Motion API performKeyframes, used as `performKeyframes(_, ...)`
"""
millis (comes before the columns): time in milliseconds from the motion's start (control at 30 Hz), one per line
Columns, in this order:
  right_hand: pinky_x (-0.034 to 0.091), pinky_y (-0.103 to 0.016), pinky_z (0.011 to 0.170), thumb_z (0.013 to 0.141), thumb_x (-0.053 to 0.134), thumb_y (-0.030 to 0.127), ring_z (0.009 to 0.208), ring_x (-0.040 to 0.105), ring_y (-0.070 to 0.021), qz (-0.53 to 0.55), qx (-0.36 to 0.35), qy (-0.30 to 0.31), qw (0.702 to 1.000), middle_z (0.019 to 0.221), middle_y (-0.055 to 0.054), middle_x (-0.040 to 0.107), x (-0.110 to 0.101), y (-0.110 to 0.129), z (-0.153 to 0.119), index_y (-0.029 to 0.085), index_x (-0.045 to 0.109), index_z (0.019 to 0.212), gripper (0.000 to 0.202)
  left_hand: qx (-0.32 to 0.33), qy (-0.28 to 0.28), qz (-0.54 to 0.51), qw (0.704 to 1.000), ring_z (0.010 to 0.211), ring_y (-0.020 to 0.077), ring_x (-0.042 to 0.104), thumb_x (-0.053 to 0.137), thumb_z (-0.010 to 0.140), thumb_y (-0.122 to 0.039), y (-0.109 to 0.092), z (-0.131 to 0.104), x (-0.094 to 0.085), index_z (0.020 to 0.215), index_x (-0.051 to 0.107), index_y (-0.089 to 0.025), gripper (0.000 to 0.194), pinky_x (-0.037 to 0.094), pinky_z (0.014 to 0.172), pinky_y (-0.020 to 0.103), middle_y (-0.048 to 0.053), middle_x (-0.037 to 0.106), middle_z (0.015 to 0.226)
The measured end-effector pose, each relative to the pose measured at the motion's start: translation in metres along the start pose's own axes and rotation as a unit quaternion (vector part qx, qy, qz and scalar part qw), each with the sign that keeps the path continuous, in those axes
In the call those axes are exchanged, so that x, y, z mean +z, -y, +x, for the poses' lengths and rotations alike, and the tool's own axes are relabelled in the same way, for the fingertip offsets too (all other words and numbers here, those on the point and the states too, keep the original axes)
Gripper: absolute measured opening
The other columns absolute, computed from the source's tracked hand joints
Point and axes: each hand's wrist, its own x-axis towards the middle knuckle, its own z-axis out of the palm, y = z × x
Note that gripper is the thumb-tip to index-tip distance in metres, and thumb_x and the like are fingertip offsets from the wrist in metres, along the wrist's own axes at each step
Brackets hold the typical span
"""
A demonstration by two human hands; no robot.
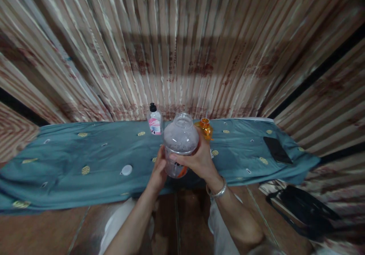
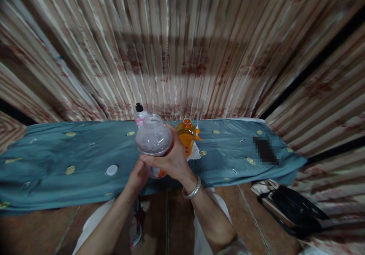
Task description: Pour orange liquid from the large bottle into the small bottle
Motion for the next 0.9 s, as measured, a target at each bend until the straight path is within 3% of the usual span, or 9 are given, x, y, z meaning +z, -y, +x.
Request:
performKeyframes(100,0.058,-0.039,0.096,0.054,0.091,0.046,0.107,0.069,-0.0253,0.012,-0.001,-0.02,1.0,0.117,-0.005,0.072,0.002,0.004,0.003,0.023,0.055,0.124,0.083,-0.099,0.031,-0.116,0.988,0.125,0.0392,0.062,0.045,0.08,-0.085,-0.003,-0.003,0.003,0.126,0.065,-0.02,0.083,0.051,0.101,0.056,0.017,0.07,0.128)
performKeyframes(167,0.058,-0.041,0.097,0.054,0.092,0.046,0.108,0.069,-0.0264,0.025,0.006,-0.023,0.999,0.117,-0.005,0.071,0.004,0.004,0.004,0.023,0.054,0.123,0.082,-0.176,0.047,-0.179,0.967,0.121,0.0417,0.064,0.044,0.08,-0.085,-0.005,-0.006,0.005,0.119,0.069,-0.02,0.08,0.053,0.097,0.06,0.017,0.072,0.122)
performKeyframes(233,0.058,-0.044,0.099,0.053,0.092,0.046,0.11,0.068,-0.0275,0.037,0.011,-0.021,0.999,0.12,-0.006,0.07,0.007,0.004,0.003,0.025,0.054,0.122,0.082,-0.22,0.022,-0.216,0.951,0.116,0.0423,0.067,0.045,0.078,-0.087,-0.007,-0.008,0.006,0.114,0.07,-0.02,0.08,0.056,0.092,0.061,0.017,0.074,0.119)
performKeyframes(367,0.058,-0.044,0.099,0.053,0.093,0.045,0.109,0.069,-0.027,0.052,0.016,-0.035,0.998,0.121,-0.006,0.069,0.01,0.001,0.003,0.025,0.054,0.122,0.081,-0.226,-0.052,-0.226,0.946,0.105,0.0378,0.07,0.047,0.082,-0.081,-0.006,-0.009,0.01,0.111,0.068,-0.021,0.069,0.059,0.082,0.056,0.015,0.074,0.113)
performKeyframes(533,0.059,-0.042,0.097,0.06,0.088,0.054,0.106,0.07,-0.0257,0.034,0.031,-0.026,0.999,0.12,-0.006,0.071,0.009,-0.003,0.005,0.024,0.052,0.132,0.086,-0.234,-0.046,-0.253,0.938,0.092,0.0321,0.073,0.056,0.08,-0.075,-0.007,-0.011,0.013,0.107,0.068,-0.022,0.061,0.06,0.07,0.044,0.013,0.075,0.105)
performKeyframes(633,0.055,-0.042,0.104,0.061,0.089,0.058,0.118,0.066,-0.0272,0.025,0.028,0.005,0.999,0.129,-0.009,0.067,0.006,-0.006,0.001,0.024,0.045,0.142,0.098,-0.245,-0.07,-0.268,0.929,0.084,0.0289,0.072,0.06,0.082,-0.067,-0.013,-0.01,0.012,0.104,0.069,-0.021,0.051,0.058,0.063,0.039,0.011,0.076,0.098)
performKeyframes(767,0.041,-0.046,0.12,0.066,0.088,0.057,0.14,0.051,-0.029,-0.04,-0.041,0.029,0.998,0.148,-0.009,0.055,-0.019,-0.004,-0.002,0.029,0.04,0.149,0.1,-0.248,-0.09,-0.299,0.917,0.078,0.027,0.072,0.058,0.083,-0.062,-0.021,-0.005,0.006,0.105,0.069,-0.02,0.049,0.055,0.057,0.035,0.012,0.075,0.097)
performKeyframes(833,0.035,-0.049,0.123,0.077,0.082,0.054,0.145,0.046,-0.0282,-0.069,-0.089,-0.014,0.994,0.154,-0.009,0.049,-0.046,-0.006,0.003,0.032,0.037,0.151,0.09,-0.245,-0.085,-0.31,0.914,0.078,0.0282,0.072,0.058,0.082,-0.062,-0.025,-0.004,0.002,0.11,0.068,-0.019,0.052,0.054,0.055,0.034,0.013,0.075,0.099)
performKeyframes(900,0.029,-0.051,0.126,0.078,0.081,0.053,0.15,0.039,-0.0285,-0.11,-0.11,-0.062,0.986,0.159,-0.01,0.043,-0.077,-0.015,0.012,0.032,0.034,0.154,0.091,-0.24,-0.096,-0.314,0.914,0.079,0.03,0.073,0.057,0.083,-0.06,-0.029,-0.004,-0.002,0.114,0.066,-0.017,0.054,0.054,0.054,0.034,0.014,0.075,0.1)
